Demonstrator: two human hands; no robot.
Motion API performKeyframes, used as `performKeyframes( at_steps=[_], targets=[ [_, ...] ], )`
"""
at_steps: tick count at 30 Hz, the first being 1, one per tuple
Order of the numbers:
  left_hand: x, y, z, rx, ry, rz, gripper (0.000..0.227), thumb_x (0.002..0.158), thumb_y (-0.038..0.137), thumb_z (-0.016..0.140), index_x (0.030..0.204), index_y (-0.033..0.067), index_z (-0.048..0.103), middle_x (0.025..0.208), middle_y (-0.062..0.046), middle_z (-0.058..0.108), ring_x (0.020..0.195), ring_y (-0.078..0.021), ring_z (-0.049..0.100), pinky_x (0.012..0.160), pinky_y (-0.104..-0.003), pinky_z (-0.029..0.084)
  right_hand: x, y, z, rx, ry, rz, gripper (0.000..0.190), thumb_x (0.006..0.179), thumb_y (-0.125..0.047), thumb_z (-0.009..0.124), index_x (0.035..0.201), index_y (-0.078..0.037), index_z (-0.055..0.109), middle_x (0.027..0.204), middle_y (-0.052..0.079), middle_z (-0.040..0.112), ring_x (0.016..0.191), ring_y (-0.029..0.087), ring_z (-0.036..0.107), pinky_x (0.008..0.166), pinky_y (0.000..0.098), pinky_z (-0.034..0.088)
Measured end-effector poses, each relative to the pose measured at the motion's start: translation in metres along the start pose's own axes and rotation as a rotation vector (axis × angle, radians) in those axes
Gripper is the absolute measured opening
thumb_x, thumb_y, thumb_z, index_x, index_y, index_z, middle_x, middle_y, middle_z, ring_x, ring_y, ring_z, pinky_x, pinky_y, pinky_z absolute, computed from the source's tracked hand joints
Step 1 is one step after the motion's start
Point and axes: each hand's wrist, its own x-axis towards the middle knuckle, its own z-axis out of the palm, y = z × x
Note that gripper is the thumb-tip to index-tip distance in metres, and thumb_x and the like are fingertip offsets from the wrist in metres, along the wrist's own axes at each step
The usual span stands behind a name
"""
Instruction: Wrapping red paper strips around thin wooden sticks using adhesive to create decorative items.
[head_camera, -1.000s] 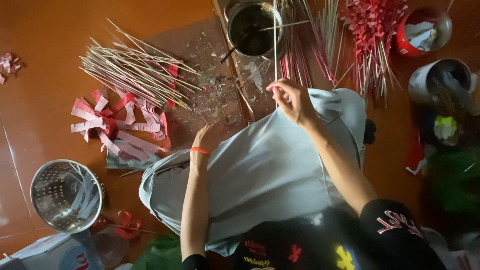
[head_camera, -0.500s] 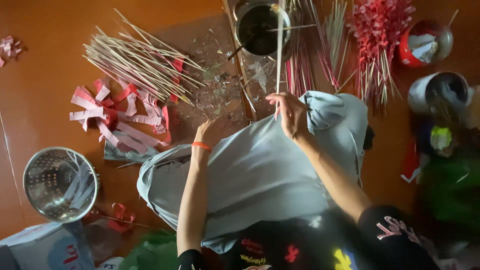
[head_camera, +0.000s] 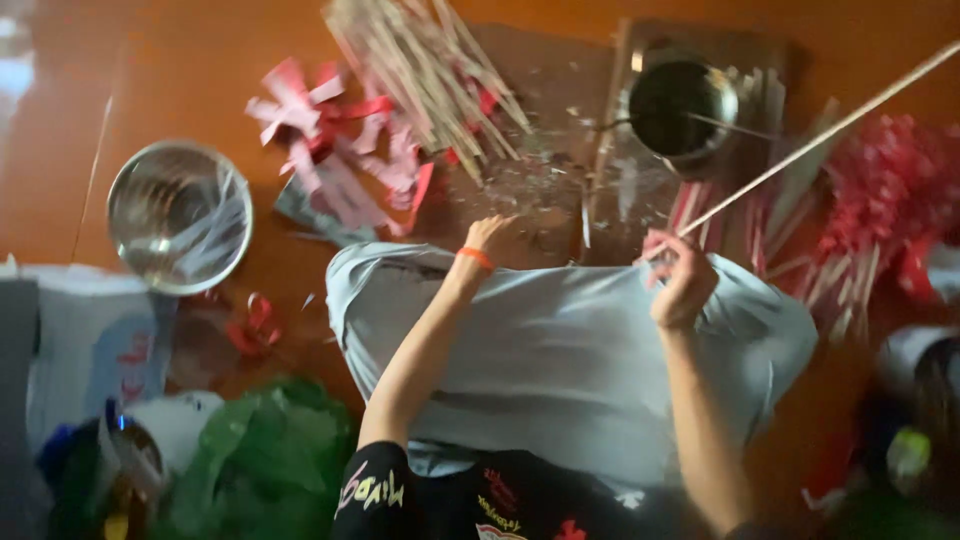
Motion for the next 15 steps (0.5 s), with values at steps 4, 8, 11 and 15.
performKeyframes(
  at_steps=[4, 8, 11, 15],
  targets=[
    [0.051, -0.054, 0.048, 0.044, 0.276, -0.153, 0.026, 0.091, 0.042, 0.065, 0.097, 0.0174, 0.072, 0.090, -0.014, 0.074, 0.086, -0.0356, 0.073, 0.069, -0.052, 0.058, -0.001, 0.013, -0.006, 0.016, -0.073, 0.269, 0.055, 0.113, -0.034, 0.033, 0.101, -0.001, 0.076, 0.088, 0.016, 0.072, 0.063, 0.017, 0.066, 0.048, 0.0244, 0.045],
    [0.060, -0.096, 0.006, 0.280, 0.712, -0.450, 0.028, 0.091, 0.025, 0.063, 0.117, 0.0133, 0.065, 0.102, -0.011, 0.067, 0.091, -0.0308, 0.069, 0.066, -0.049, 0.055, 0.000, -0.020, 0.007, -0.104, -0.015, -0.038, 0.046, 0.117, -0.028, 0.041, 0.109, 0.005, 0.071, 0.097, 0.018, 0.070, 0.073, 0.018, 0.067, 0.055, 0.0236, 0.050],
    [0.041, -0.114, -0.029, 0.273, 0.820, -0.612, 0.034, 0.088, 0.029, 0.065, 0.115, 0.0092, 0.065, 0.107, -0.014, 0.065, 0.091, -0.0328, 0.068, 0.067, -0.048, 0.056, 0.005, -0.020, 0.006, -0.068, 0.005, 0.036, 0.044, 0.118, -0.025, 0.041, 0.109, 0.006, 0.070, 0.095, 0.015, 0.070, 0.072, 0.017, 0.067, 0.052, 0.0228, 0.047],
    [0.050, -0.164, 0.009, 0.248, 0.677, -0.664, 0.015, 0.092, 0.022, 0.064, 0.102, 0.0143, 0.072, 0.104, -0.012, 0.068, 0.093, -0.0346, 0.070, 0.069, -0.048, 0.057, 0.006, -0.004, 0.003, -0.095, -0.081, 0.383, 0.044, 0.112, -0.022, 0.044, 0.091, 0.005, 0.072, 0.073, 0.012, 0.070, 0.054, 0.016, 0.063, 0.040, 0.0250, 0.042]
  ],
)
